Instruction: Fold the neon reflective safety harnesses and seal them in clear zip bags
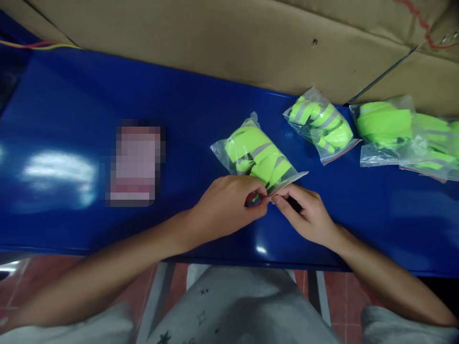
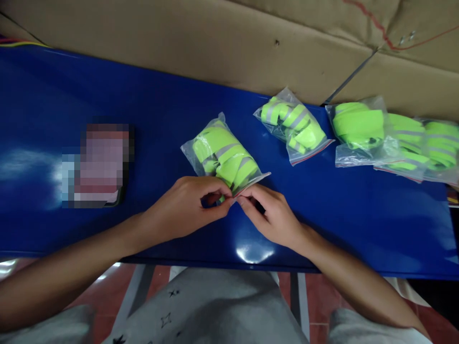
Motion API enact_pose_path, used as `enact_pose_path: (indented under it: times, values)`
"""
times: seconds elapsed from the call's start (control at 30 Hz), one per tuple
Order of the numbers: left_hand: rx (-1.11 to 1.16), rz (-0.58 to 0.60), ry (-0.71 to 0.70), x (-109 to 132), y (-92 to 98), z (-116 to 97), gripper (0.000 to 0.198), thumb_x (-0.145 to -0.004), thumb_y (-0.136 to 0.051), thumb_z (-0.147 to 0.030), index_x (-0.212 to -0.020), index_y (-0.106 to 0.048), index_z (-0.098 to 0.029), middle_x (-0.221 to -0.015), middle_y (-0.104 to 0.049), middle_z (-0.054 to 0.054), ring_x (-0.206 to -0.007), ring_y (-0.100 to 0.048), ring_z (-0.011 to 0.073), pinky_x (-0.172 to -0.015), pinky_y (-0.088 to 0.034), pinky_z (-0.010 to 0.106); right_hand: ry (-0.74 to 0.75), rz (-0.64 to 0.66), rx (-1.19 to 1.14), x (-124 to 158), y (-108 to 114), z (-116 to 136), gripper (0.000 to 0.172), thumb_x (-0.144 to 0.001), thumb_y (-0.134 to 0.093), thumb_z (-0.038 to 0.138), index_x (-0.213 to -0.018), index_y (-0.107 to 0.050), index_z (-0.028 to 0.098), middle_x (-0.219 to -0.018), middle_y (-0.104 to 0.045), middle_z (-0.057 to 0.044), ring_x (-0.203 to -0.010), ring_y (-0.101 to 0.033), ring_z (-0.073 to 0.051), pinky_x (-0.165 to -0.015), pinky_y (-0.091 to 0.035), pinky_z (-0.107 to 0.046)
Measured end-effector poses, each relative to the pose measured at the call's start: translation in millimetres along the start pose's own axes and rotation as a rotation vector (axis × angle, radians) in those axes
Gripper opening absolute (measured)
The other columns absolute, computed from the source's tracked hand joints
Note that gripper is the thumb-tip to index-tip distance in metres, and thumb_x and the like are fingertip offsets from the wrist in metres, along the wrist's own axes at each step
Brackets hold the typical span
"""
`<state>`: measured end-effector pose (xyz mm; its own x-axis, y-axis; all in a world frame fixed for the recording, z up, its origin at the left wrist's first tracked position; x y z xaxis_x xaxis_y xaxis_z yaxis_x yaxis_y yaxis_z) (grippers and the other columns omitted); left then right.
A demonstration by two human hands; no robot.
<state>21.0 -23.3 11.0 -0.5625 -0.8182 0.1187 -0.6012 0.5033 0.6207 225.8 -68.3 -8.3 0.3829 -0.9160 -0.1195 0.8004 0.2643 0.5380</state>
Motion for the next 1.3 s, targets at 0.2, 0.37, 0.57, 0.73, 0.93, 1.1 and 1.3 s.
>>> enact_pose_path:
  times: [0.2, 0.37, 0.57, 0.73, 0.93, 1.1, 1.3]
  values:
    - [0.073, -0.070, -0.082, -1, -2.7, 3, 0.005, -0.083, -0.067, -0.018, -0.079, -0.069, -0.016, -0.064, -0.058, -0.006, -0.056, -0.050, 0.0060, -0.058, -0.034, 0.022, -0.156, -0.003, -0.122, -1, 2, 0, 0.005, -0.097, -0.066, 0.026, -0.095, -0.069, 0.021, -0.079, -0.067, 0.004, -0.065, -0.057, -0.008, -0.062, -0.044, -0.020]
    - [0.112, -0.147, -0.135, 1, -3.3, 2, 0.005, -0.081, -0.066, -0.013, -0.078, -0.066, -0.017, -0.064, -0.057, -0.006, -0.055, -0.047, 0.0057, -0.056, -0.035, 0.021, -0.309, 0.014, -0.248, 0, 0, 0, 0.019, -0.096, -0.064, 0.030, -0.082, -0.063, 0.019, -0.067, -0.057, 0.004, -0.055, -0.045, -0.007, -0.051, -0.034, -0.021]
    - [0.132, -0.502, -0.281, 4, 18.7, -1, 0.011, -0.083, -0.068, -0.013, -0.076, -0.061, -0.018, -0.060, -0.050, -0.007, -0.050, -0.038, 0.0051, -0.051, -0.033, 0.021, -0.360, -0.010, -0.210, 2, 1, 4, 0.027, -0.097, -0.060, 0.027, -0.072, -0.052, 0.019, -0.060, -0.048, 0.006, -0.051, -0.042, -0.006, -0.048, -0.031, -0.021]
    - [0.014, -0.473, -0.435, -1, 18.3, 4, 0.003, -0.089, -0.068, -0.018, -0.091, -0.068, -0.020, -0.082, -0.064, 0.001, -0.076, -0.061, 0.0126, -0.074, -0.051, 0.027, -0.453, -0.044, -0.294, 0, 9, -4, 0.027, -0.097, -0.060, 0.031, -0.074, -0.053, 0.019, -0.062, -0.055, 0.004, -0.050, -0.048, -0.006, -0.048, -0.037, -0.019]
    - [-0.020, -0.578, -0.048, -27, 25.4, 42, 0.042, -0.094, -0.066, -0.038, -0.133, -0.063, -0.022, -0.137, -0.058, 0.011, -0.124, -0.058, 0.0257, -0.101, -0.051, 0.039, -0.564, 0.005, -0.236, 1, 16, -5, 0.041, -0.093, -0.065, 0.051, -0.070, -0.057, 0.017, -0.058, -0.058, 0.002, -0.041, -0.049, -0.006, -0.038, -0.036, -0.018]
    - [0.214, -0.479, 0.048, -35, 31.8, 53, 0.033, -0.092, -0.068, -0.040, -0.119, -0.073, -0.022, -0.117, -0.073, 0.006, -0.102, -0.068, 0.0213, -0.091, -0.052, 0.032, -0.648, -0.025, -0.331, -1, 20, -11, 0.047, -0.085, -0.072, 0.061, -0.078, -0.070, 0.015, -0.057, -0.061, 0.001, -0.037, -0.051, -0.008, -0.035, -0.037, -0.018]
    - [0.514, -0.521, 0.049, -33, 32.3, 48, 0.018, -0.081, -0.083, -0.036, -0.085, -0.075, -0.021, -0.087, -0.074, 0.002, -0.081, -0.066, 0.0158, -0.077, -0.050, 0.028, -0.563, -0.141, -0.332, -4, 25, -15, 0.041, -0.083, -0.077, 0.055, -0.073, -0.072, 0.015, -0.059, -0.064, 0.000, -0.036, -0.051, -0.007, -0.035, -0.037, -0.019]
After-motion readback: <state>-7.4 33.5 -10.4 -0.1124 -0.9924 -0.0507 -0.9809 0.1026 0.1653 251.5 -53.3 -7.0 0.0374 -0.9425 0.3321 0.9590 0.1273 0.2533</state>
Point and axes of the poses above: each hand's wrist, its own x-axis away from the middle knuckle, its own y-axis out of the back of the hand, z = x × y, the point moved 1 cm from there along -x, towards the middle knuckle
